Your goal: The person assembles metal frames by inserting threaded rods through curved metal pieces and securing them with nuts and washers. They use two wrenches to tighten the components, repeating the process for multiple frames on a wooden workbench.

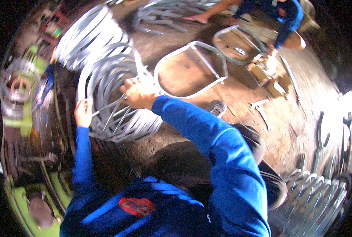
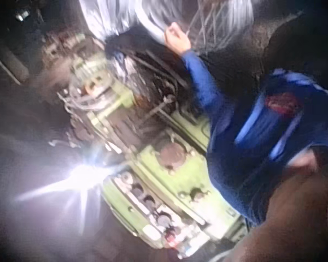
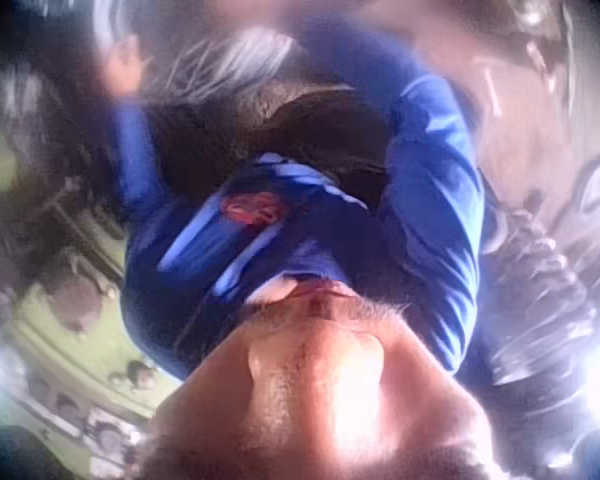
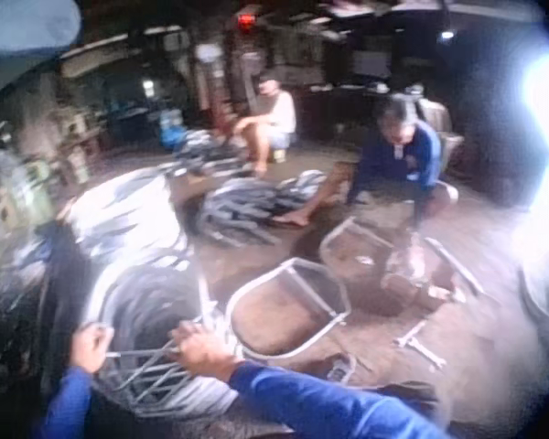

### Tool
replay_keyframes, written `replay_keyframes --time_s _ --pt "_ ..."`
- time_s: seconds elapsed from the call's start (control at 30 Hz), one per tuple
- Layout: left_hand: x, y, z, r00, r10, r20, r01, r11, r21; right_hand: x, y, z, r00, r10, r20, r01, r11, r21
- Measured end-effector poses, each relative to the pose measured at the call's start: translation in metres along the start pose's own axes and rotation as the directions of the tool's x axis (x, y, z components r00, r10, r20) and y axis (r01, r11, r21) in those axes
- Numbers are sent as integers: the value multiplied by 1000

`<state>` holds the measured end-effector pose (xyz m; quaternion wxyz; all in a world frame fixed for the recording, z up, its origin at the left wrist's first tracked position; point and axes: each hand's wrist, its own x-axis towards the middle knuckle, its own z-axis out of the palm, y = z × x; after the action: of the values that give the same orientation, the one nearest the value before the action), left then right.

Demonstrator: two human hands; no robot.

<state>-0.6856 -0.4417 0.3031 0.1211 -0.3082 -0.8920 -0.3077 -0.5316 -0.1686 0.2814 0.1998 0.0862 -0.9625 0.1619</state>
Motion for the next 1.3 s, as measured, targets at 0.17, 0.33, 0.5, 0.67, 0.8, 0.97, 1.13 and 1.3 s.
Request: replay_keyframes --time_s 0.17,0.33,0.5,0.67,0.8,0.97,1.13,1.3 --pt "-39 207 89 958 204 -203 -270 882 -387 -87 55 -153 918 211 336 -176 976 -131" --pt "-68 250 309 918 193 345 -77 943 -325 -238 42 -281 826 562 -35 -563 824 -64" --pt "-77 115 449 816 23 577 -345 821 455 -408 -16 -333 312 947 -73 -946 303 -111" --pt "-64 61 464 626 136 768 -636 658 402 -450 -71 -348 76 997 -33 -965 82 249" --pt "-47 92 462 473 196 859 -718 651 247 -492 -85 -349 22 999 -30 -972 28 233" --pt "-41 279 383 444 634 633 -751 648 -123 -510 -95 -364 81 958 -276 -980 127 152" --pt "73 486 308 464 732 500 -880 447 163 -510 -90 -359 194 927 -320 -963 242 120" --pt "94 592 230 360 706 609 -839 531 -120 -518 -111 -375 234 911 -339 -966 256 21"
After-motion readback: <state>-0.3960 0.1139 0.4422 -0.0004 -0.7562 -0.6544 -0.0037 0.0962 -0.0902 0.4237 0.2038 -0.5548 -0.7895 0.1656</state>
